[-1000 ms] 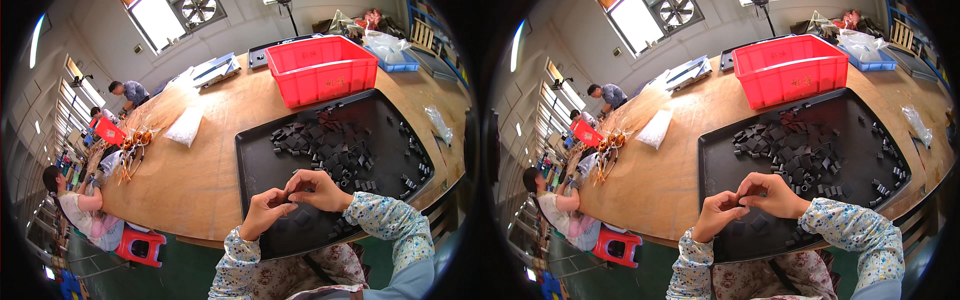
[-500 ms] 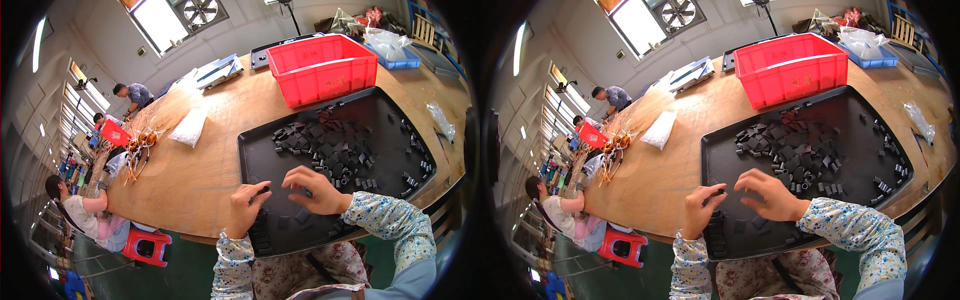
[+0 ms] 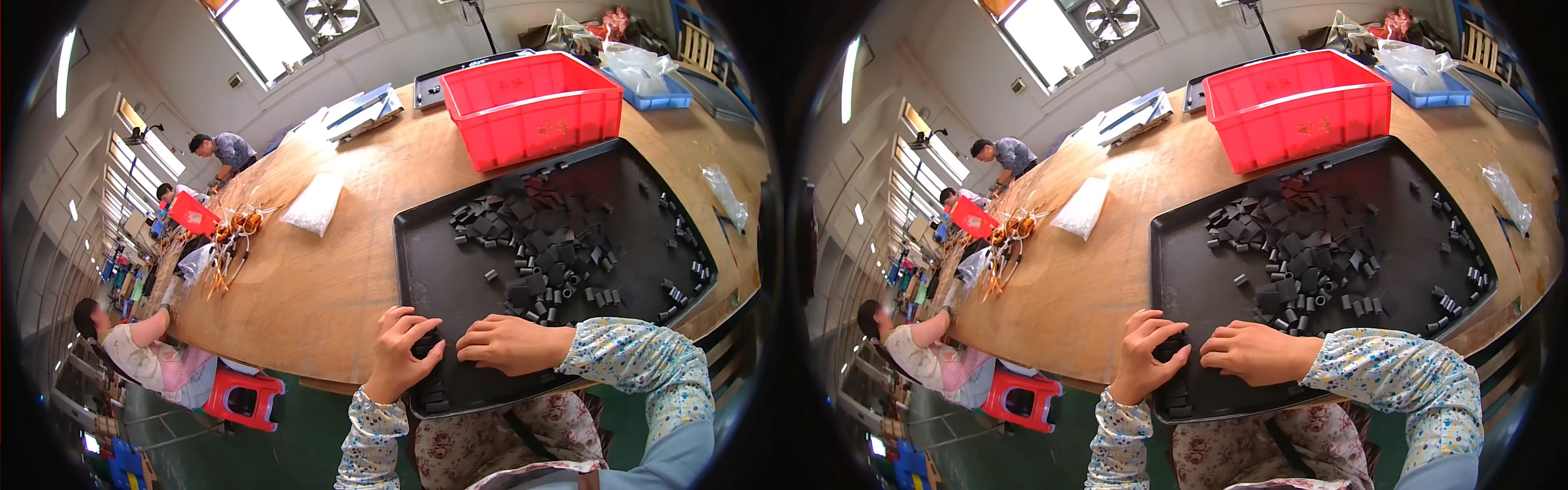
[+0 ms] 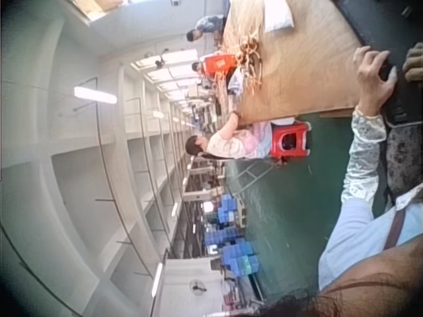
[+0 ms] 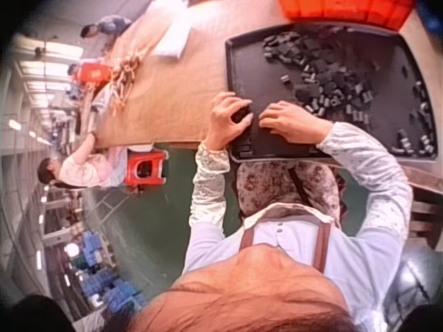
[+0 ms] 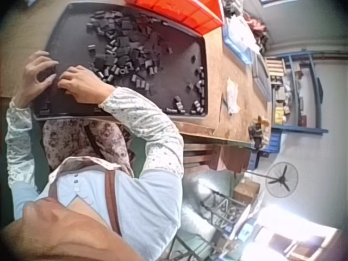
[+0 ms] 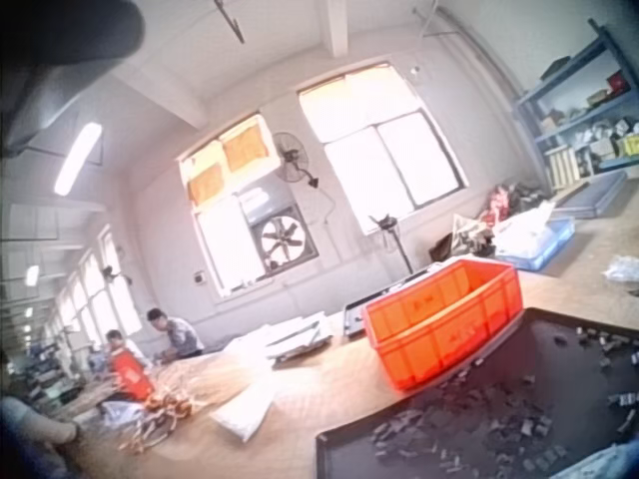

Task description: The person assembles small black components by hand at a workbench.

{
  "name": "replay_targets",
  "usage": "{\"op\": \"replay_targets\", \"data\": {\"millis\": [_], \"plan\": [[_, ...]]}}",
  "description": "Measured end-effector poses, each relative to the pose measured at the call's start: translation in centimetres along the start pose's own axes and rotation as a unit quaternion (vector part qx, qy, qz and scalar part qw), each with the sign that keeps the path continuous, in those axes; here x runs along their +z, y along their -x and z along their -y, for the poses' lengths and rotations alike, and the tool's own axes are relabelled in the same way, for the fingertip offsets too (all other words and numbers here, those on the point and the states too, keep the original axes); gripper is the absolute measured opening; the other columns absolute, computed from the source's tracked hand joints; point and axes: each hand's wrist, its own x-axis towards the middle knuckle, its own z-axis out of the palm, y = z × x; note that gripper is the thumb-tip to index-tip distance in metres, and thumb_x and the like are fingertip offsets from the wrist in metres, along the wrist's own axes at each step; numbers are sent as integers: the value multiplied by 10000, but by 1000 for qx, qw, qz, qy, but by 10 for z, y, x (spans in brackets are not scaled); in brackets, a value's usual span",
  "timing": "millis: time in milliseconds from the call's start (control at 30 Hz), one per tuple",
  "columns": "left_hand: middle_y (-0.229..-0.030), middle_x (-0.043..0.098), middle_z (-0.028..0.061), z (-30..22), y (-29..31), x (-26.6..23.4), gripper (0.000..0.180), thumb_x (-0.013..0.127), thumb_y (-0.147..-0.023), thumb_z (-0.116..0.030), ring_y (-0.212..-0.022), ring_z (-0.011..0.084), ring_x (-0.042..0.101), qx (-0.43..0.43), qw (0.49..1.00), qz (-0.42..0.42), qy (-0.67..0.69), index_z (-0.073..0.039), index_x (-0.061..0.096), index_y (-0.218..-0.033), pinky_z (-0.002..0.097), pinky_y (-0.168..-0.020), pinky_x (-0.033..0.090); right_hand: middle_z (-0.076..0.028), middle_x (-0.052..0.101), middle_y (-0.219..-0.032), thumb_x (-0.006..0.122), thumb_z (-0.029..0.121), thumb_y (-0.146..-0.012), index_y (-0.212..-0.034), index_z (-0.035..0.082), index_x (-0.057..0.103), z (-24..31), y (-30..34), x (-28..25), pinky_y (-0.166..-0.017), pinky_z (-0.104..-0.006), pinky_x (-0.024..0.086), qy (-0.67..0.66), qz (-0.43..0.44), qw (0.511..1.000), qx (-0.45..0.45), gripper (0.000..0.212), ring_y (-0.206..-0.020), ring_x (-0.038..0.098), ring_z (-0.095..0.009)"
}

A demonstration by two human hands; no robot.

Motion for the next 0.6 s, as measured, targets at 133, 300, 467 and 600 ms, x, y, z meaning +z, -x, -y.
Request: {"op": "replay_targets", "data": {"millis": [133, 300, 467, 600], "plan": [[-951, 695, 75, 2, 1, 1, 313, 820, -706, -139, -1079, 302, 585, -19, 999, 4, 26, -92, 750, -1007, 423, -956, 462, -64, 613, -1085, 704, 147, -839, -1147, 68, 618, 6, -3, -7, -917, -379, 445, 7, 17, 999, 49, 329, -1062, 567, -247], [-1019, 677, 117, -11, -7, -1, 435, 825, -748, -184, -1101, 330, 586, -49, 997, -16, 56, -58, 699, -1146, 419, -962, 467, -69, 600, -1008, 700, 66, -825, -1060, 74, 635, -1, 1, -7, -845, -381, 480, -63, -50, 995, 58, 245, -977, 581, -259], [-1114, 661, 142, -20, -21, 10, 340, 794, -806, -162, -1118, 306, 591, -50, 983, 16, 178, -7, 669, -1081, 390, -943, 487, -79, 596, -935, 657, -83, -824, -1006, 47, 602, -4, -6, -10, -685, -316, 513, -261, -244, 907, 225, 231, -794, 628, -197], [-1100, 676, 129, -16, -26, 30, 171, 717, -871, -73, -1045, 229, 623, -101, 921, 44, 373, 34, 638, -978, 349, -884, 519, -86, 605, -970, 639, -70, -843, -1080, 33, 528, -11, -4, -14, -730, -309, 526, -475, -246, 814, 225, 281, -855, 641, -203]]}}
